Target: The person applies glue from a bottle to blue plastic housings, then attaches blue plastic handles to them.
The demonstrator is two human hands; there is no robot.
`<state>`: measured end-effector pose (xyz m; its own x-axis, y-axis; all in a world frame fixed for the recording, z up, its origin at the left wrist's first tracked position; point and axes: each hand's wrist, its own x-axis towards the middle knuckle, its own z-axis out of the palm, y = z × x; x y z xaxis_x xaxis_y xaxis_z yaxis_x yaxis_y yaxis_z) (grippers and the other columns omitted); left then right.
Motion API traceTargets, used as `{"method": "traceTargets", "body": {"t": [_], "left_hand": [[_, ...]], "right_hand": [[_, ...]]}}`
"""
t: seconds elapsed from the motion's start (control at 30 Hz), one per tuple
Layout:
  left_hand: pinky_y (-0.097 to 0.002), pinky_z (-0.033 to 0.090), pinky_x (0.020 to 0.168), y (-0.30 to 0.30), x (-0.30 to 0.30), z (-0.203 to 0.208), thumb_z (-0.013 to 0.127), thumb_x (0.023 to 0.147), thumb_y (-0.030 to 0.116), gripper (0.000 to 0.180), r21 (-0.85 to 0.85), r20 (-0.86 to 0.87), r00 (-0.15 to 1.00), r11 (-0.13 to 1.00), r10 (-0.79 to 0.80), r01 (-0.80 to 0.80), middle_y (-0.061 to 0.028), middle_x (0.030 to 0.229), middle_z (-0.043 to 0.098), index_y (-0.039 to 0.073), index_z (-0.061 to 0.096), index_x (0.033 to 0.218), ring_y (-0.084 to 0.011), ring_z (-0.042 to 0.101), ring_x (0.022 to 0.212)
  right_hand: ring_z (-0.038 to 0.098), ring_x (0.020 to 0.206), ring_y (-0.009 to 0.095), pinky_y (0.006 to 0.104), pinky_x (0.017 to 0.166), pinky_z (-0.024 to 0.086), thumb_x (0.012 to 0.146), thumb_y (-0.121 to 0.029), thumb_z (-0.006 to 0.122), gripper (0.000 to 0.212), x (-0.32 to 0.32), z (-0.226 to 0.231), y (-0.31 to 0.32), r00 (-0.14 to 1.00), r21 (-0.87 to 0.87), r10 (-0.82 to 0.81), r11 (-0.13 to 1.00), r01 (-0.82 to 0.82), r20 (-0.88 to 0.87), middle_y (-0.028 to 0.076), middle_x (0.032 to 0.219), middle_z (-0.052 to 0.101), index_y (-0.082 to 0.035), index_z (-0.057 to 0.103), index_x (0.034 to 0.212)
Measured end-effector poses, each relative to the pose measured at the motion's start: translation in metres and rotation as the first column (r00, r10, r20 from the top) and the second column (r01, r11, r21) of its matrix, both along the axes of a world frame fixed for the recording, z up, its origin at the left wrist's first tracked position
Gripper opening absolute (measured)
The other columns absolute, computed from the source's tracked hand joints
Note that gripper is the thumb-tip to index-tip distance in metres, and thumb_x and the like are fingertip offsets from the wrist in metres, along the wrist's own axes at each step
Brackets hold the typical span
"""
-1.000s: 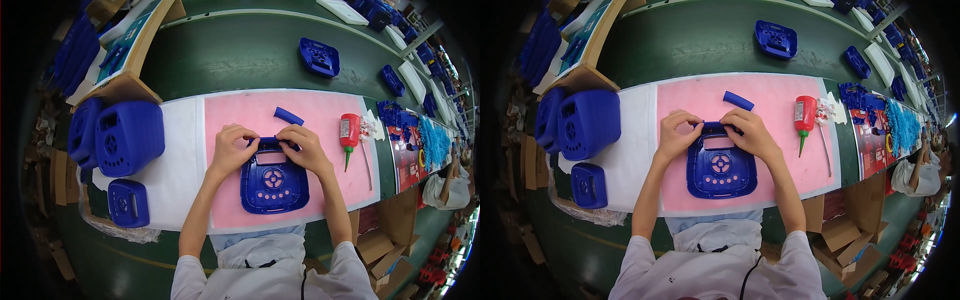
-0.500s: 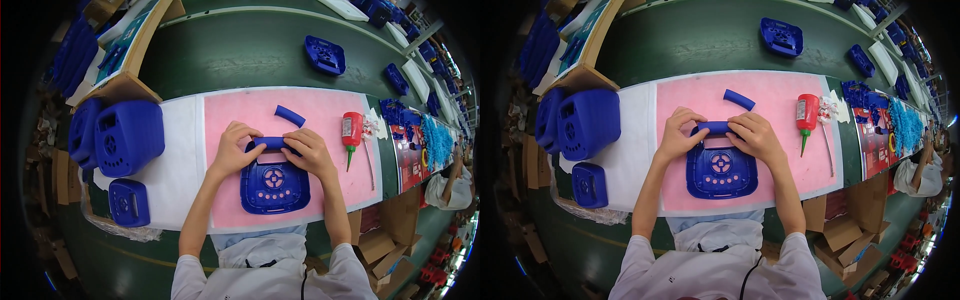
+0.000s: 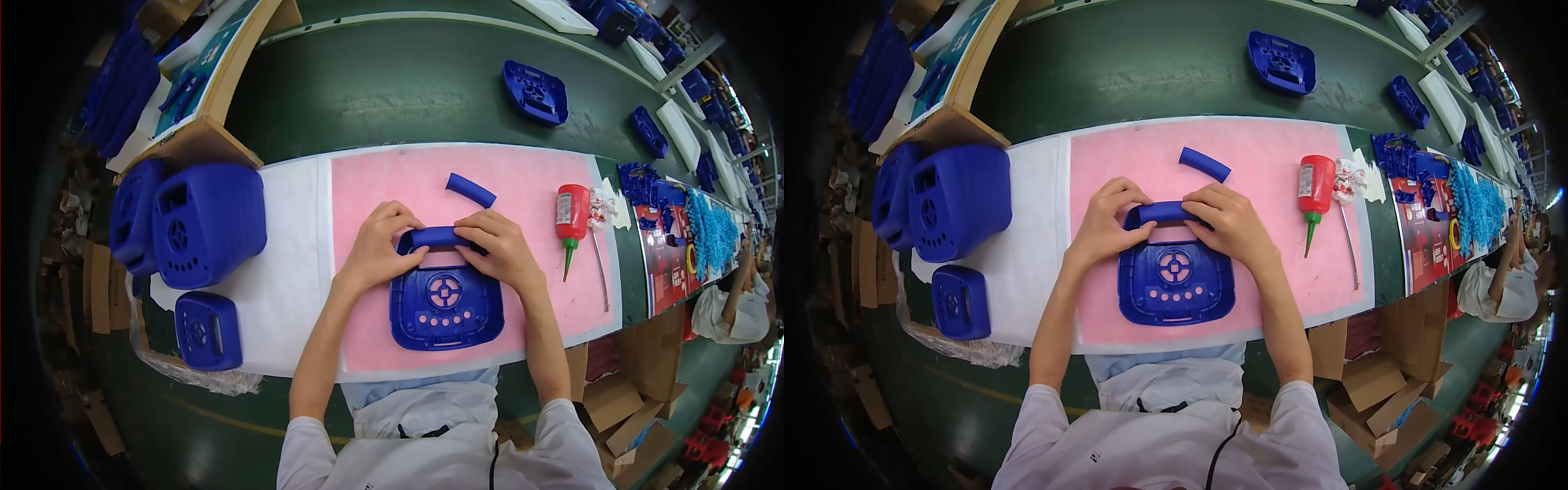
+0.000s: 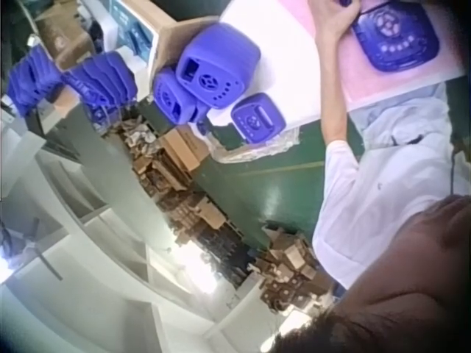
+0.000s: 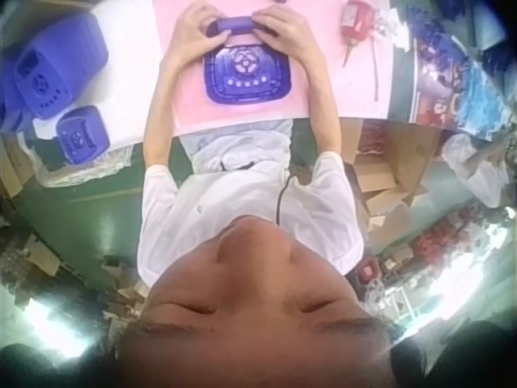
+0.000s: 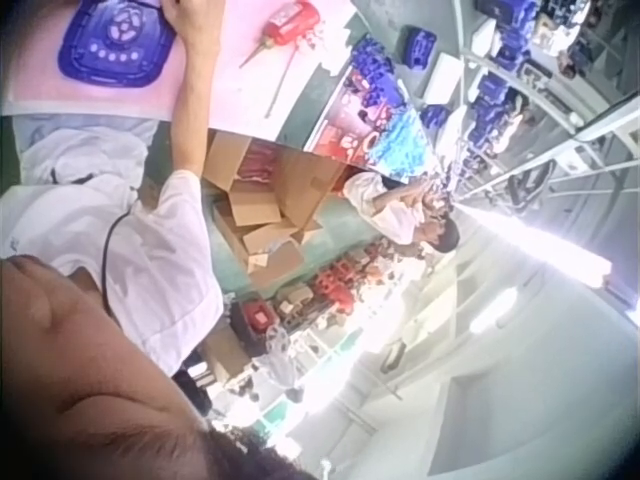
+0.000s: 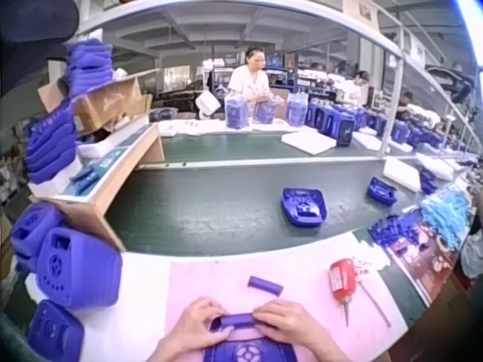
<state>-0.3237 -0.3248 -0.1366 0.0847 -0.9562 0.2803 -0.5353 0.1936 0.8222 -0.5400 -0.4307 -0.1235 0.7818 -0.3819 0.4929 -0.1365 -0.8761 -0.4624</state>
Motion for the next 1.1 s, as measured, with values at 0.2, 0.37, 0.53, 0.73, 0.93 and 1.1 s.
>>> {"method": "traceTargets", "body": {"t": [0.2, 0.37, 0.53, 0.73, 0.93, 1.1], "left_hand": [[-0.0285, 0.049, 0.071, 0.0, -0.002, 0.003, 0.079, 0.068, 0.007, 0.026, 0.086, -0.085, 0.996, 0.996, 0.024, -0.017, -0.006, 0.09, 0.061, 0.003, 0.068, 0.092, -0.0177, 0.062, 0.084], [-0.0278, 0.048, 0.069, 0.0, -0.003, 0.001, 0.078, 0.069, 0.007, 0.025, 0.111, -0.089, 0.996, 0.994, 0.013, -0.003, -0.0054, 0.09, 0.061, 0.002, 0.067, 0.091, -0.0169, 0.061, 0.081], [-0.0267, 0.047, 0.066, 0.001, -0.011, -0.001, 0.078, 0.069, 0.006, 0.024, 0.064, -0.076, 0.996, 0.997, 0.047, -0.042, -0.005, 0.088, 0.06, 0.002, 0.068, 0.091, -0.0158, 0.06, 0.078], [-0.0326, 0.052, 0.075, 0.001, -0.013, 0.004, 0.077, 0.07, 0.008, 0.025, 0.143, -0.082, 0.995, 0.989, 0.056, -0.044, -0.0102, 0.089, 0.062, 0.0, 0.07, 0.093, -0.0245, 0.063, 0.083], [-0.0309, 0.051, 0.069, 0.003, -0.018, 0.0, 0.078, 0.07, 0.007, 0.025, 0.068, 0.021, 0.996, 0.994, 0.086, -0.088, -0.0086, 0.087, 0.061, 0.0, 0.07, 0.093, -0.0217, 0.062, 0.078], [-0.0334, 0.052, 0.072, 0.002, -0.015, 0.002, 0.076, 0.072, 0.007, 0.022, 0.008, 0.058, 0.996, 0.998, 0.067, -0.067, -0.0112, 0.086, 0.062, -0.002, 0.069, 0.09, -0.0259, 0.064, 0.078]], "right_hand": [[0.066, 0.087, 0.027, 0.0354, 0.073, 0.055, 0.067, -0.002, 0.078, 0.026, -0.001, -0.003, 0.0, 1.0, 0.045, -0.017, 0.999, 0.016, 0.02, 0.01, 0.096, 0.068, -0.002, 0.068, 0.091], [0.066, 0.087, 0.026, 0.0346, 0.073, 0.055, 0.067, -0.002, 0.077, 0.025, -0.001, -0.001, 0.0, 0.999, 0.064, -0.009, 0.998, 0.007, 0.035, 0.009, 0.096, 0.068, -0.002, 0.068, 0.09], [0.065, 0.086, 0.025, 0.034, 0.072, 0.054, 0.067, -0.001, 0.077, 0.024, -0.003, -0.003, -0.002, 0.999, 0.096, -0.019, 0.995, 0.015, 0.038, 0.008, 0.095, 0.067, -0.003, 0.067, 0.088], [0.065, 0.086, 0.026, 0.0349, 0.07, 0.055, 0.067, -0.002, 0.075, 0.021, -0.006, -0.001, -0.003, 1.0, 0.092, 0.007, 0.996, -0.008, 0.012, 0.008, 0.094, 0.066, -0.002, 0.065, 0.085], [0.066, 0.085, 0.025, 0.0347, 0.072, 0.056, 0.07, -0.003, 0.076, 0.014, -0.003, 0.0, 0.002, 1.0, -0.027, -0.008, 1.0, 0.009, 0.016, 0.01, 0.095, 0.07, -0.001, 0.069, 0.082], [0.068, 0.088, 0.026, 0.0344, 0.074, 0.057, 0.073, -0.005, 0.075, 0.013, -0.002, 0.0, 0.006, 0.999, -0.018, -0.043, 0.999, 0.043, -0.004, 0.01, 0.096, 0.071, 0.0, 0.071, 0.084]]}}
